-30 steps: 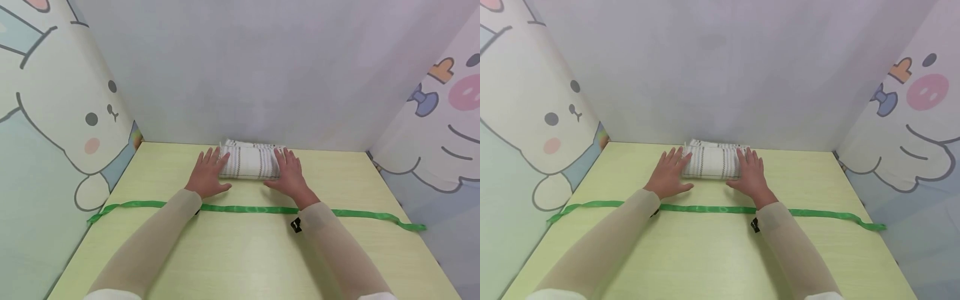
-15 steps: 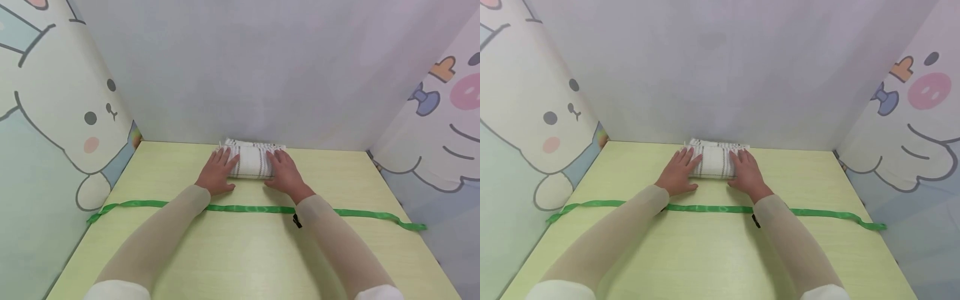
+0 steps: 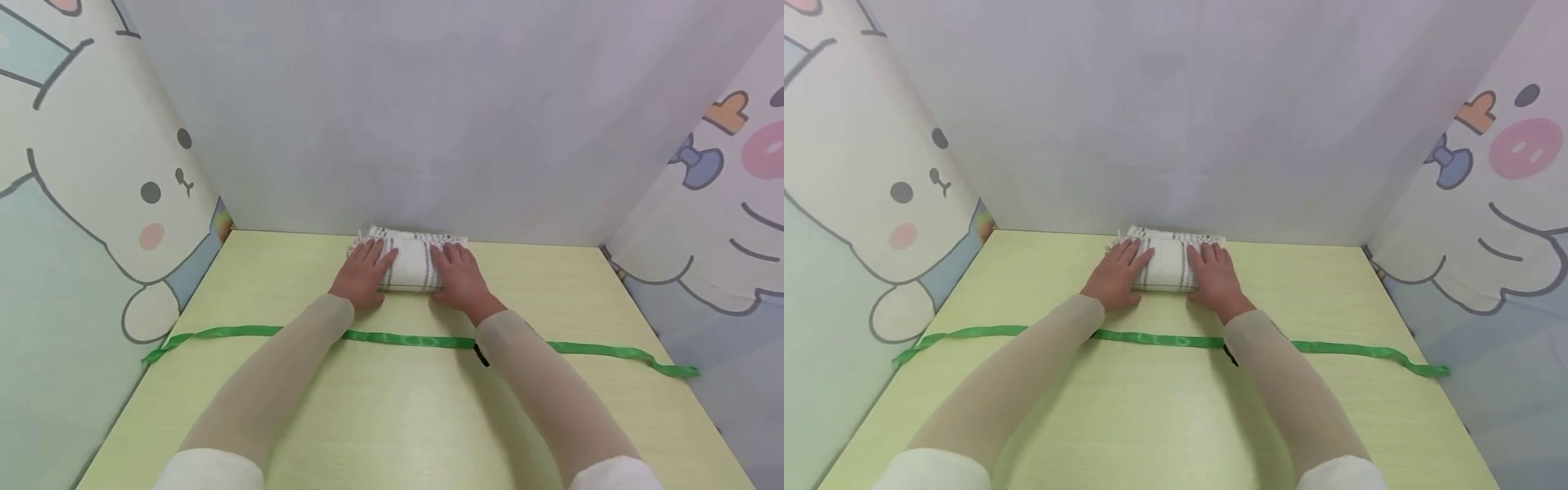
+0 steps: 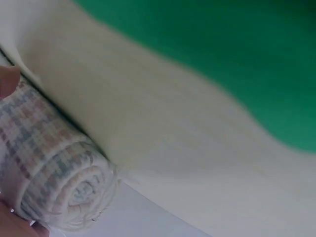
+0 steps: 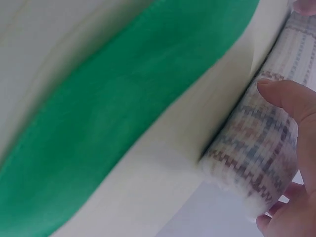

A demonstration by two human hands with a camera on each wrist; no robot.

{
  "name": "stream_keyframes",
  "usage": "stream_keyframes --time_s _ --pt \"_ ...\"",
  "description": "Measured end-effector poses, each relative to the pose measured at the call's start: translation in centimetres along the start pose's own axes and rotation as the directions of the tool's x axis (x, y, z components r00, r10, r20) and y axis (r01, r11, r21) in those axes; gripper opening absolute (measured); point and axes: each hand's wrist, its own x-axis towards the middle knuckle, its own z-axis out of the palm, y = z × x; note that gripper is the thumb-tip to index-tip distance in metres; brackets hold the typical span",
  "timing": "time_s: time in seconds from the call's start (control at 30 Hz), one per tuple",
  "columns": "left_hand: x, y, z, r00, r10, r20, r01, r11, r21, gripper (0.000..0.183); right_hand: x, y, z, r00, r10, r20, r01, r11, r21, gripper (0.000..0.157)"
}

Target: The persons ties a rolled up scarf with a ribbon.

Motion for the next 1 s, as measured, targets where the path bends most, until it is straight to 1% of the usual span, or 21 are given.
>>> stream_keyframes --time_s 0.13,0.37,0.57,0.7,0.87,1.0 --pt "0.4 0.0 0.1 1.000 -0.010 0.013 0.010 1.000 0.011 0.109 0.3 -0.2 0.2 1.000 0.008 0.006 -0.008 1.000 -0.018 0.110" --pt "0.8 0.0 0.0 0.999 -0.018 0.033 0.019 1.000 -0.015 0.112 0.8 -0.4 0.4 0.997 0.055 0.052 -0.054 0.998 -0.022 0.110" --pt "1.4 0.0 -0.8 0.994 -0.003 0.106 0.002 1.000 0.010 0.113 1.2 -0.4 0.5 0.996 0.067 0.065 -0.066 0.998 -0.019 0.109" --pt "1.9 0.2 -1.1 0.989 -0.028 0.144 0.028 1.000 0.000 0.113 1.3 -0.2 0.4 0.994 0.071 0.085 -0.070 0.997 -0.018 0.107" --pt "2.6 0.4 -0.6 0.988 -0.075 0.134 0.079 0.996 -0.030 0.111 1.7 -0.1 0.3 0.990 0.097 0.100 -0.096 0.995 -0.015 0.105" --pt "3.0 0.2 0.1 0.988 -0.106 0.116 0.108 0.994 -0.012 0.110 2.2 -0.2 0.4 0.990 0.097 0.101 -0.096 0.995 -0.014 0.102"
